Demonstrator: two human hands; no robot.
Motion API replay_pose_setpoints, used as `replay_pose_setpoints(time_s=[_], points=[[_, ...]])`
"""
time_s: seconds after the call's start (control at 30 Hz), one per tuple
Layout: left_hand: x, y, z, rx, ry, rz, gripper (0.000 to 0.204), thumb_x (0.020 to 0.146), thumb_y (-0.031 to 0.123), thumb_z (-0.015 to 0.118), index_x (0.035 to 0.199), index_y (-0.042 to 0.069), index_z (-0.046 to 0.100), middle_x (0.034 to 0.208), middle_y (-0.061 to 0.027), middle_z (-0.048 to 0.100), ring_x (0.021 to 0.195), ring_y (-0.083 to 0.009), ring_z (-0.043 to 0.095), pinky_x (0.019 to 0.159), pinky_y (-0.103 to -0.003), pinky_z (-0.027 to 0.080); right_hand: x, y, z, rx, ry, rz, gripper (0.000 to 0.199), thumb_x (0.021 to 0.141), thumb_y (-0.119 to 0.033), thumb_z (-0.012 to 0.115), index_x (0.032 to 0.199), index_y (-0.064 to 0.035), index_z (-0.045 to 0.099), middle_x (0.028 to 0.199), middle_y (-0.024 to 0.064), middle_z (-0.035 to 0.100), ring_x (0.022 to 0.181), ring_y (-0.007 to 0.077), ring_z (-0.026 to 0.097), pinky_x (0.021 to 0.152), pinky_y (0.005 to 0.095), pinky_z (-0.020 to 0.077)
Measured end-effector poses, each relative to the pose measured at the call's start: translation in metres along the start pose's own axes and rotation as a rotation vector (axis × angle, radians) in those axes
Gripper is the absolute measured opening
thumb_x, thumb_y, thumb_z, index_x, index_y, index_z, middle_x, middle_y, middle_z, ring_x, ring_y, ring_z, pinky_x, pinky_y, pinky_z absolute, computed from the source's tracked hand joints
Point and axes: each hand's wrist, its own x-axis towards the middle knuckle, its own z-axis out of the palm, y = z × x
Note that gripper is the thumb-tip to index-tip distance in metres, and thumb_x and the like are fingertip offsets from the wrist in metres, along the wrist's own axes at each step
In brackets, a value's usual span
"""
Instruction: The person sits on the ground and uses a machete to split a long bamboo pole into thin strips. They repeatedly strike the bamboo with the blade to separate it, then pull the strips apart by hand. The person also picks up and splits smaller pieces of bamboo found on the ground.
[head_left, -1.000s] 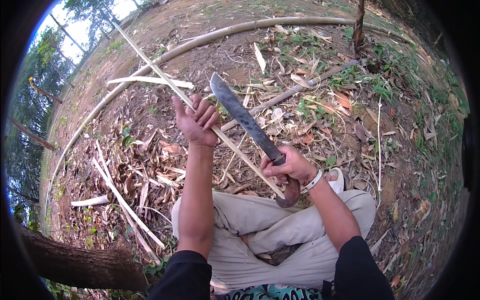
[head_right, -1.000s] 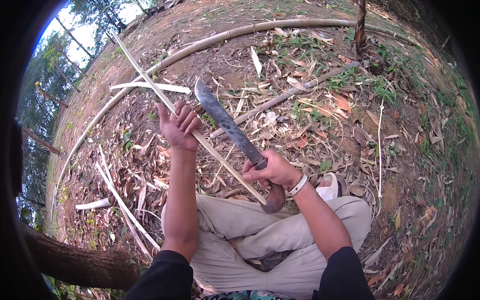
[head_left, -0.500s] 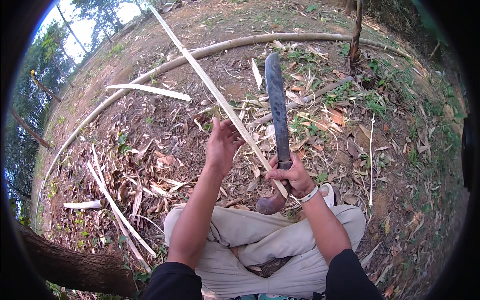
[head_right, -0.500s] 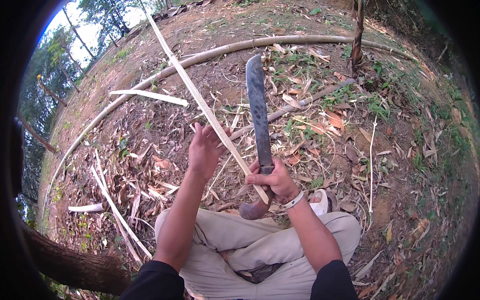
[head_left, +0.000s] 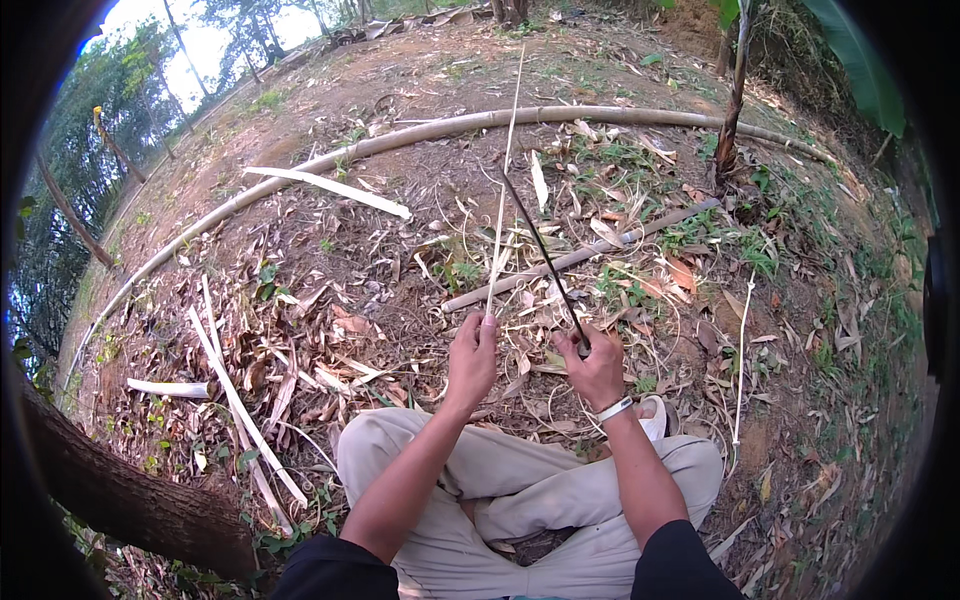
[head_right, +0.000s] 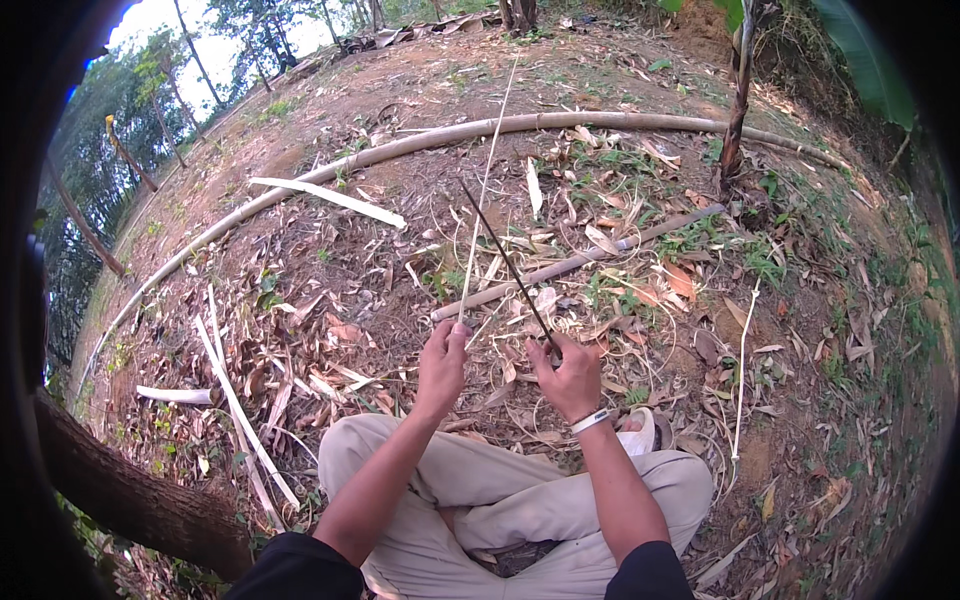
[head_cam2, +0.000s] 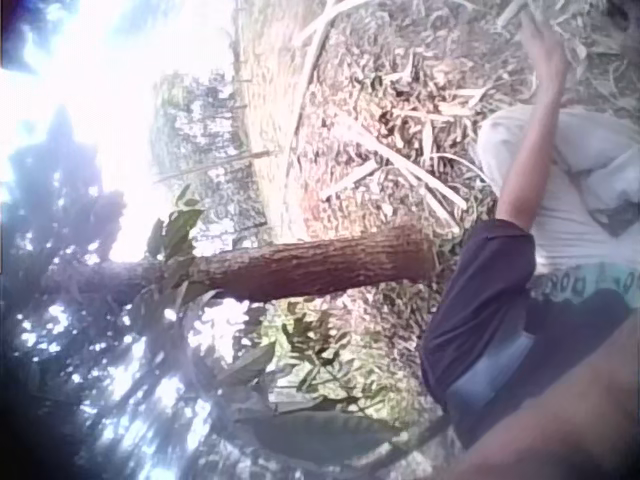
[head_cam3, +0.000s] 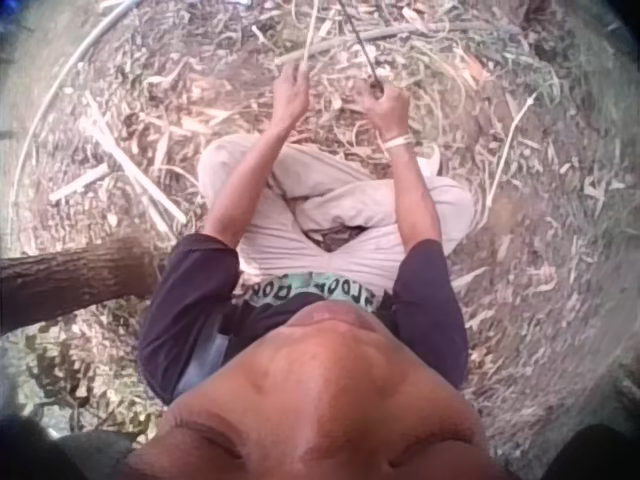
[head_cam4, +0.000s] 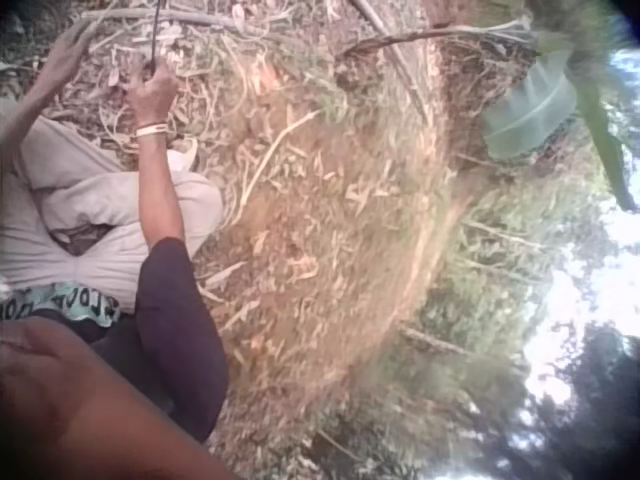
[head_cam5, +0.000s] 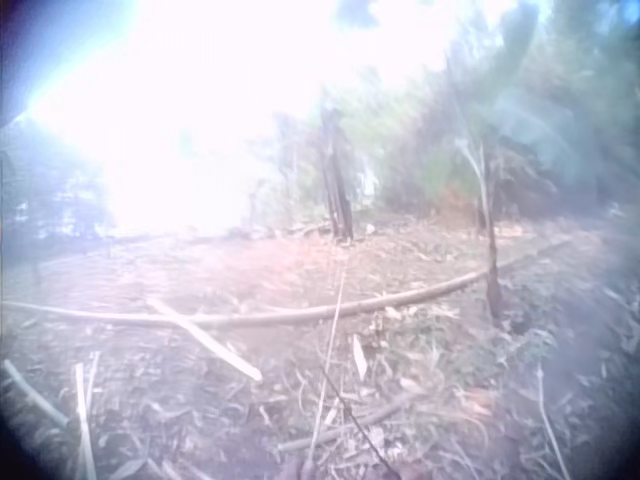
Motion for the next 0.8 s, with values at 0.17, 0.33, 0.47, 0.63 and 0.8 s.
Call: replay_pose_setpoints(time_s=[0.17,0.33,0.47,0.63,0.8], points=[[-0.025,-0.007,0.001,-0.832,-0.121,-0.754,0.021,0.103,0.023,0.043,0.089,0.009,0.050,0.061,0.0026,0.042,0.043,-0.0058,0.032,0.037,-0.021,0.025,0.000,0.002,0.005,-0.356,-0.197,0.113,0.042,0.084,-0.054,0.065,0.073,-0.0124,0.066,0.062,0.0129,0.063,0.063,0.0353,0.065,0.058,0.0464,0.0484],[-0.043,0.007,-0.006,-1.079,-0.204,-0.903,0.018,0.102,0.023,0.045,0.092,0.008,0.048,0.061,0.0026,0.040,0.043,-0.0056,0.032,0.036,-0.020,0.030,-0.014,0.007,0.017,-0.437,-0.340,0.035,0.059,0.087,-0.067,0.051,0.078,-0.0105,0.067,0.066,0.0160,0.064,0.065,0.0368,0.064,0.057,0.0480,0.0476],[-0.073,0.009,-0.019,-1.130,-0.192,-0.947,0.016,0.101,0.020,0.045,0.093,0.007,0.048,0.060,0.0026,0.039,0.042,-0.0058,0.033,0.035,-0.020,0.029,-0.026,0.003,0.017,-0.453,-0.452,-0.171,0.055,0.090,-0.061,0.050,0.077,-0.0093,0.064,0.064,0.0149,0.062,0.062,0.0359,0.063,0.053,0.0463,0.0468],[-0.107,0.010,-0.028,-1.143,-0.117,-0.996,0.011,0.100,0.017,0.048,0.093,0.009,0.047,0.059,0.0021,0.039,0.042,-0.0056,0.032,0.034,-0.020,0.026,-0.047,0.006,0.019,-0.356,-0.543,-0.391,0.053,0.091,-0.056,0.053,0.069,-0.0085,0.058,0.063,0.0137,0.060,0.057,0.0337,0.062,0.051,0.0447,0.0467],[-0.104,0.001,-0.027,-1.163,-0.120,-0.986,0.016,0.101,0.021,0.048,0.091,0.009,0.048,0.058,0.0038,0.036,0.042,-0.0045,0.030,0.033,-0.020,0.023,-0.034,0.006,0.021,-0.481,-0.583,-0.234,0.058,0.089,-0.060,0.052,0.067,-0.0073,0.058,0.057,0.0156,0.060,0.053,0.0332,0.064,0.047,0.0425,0.0484]])
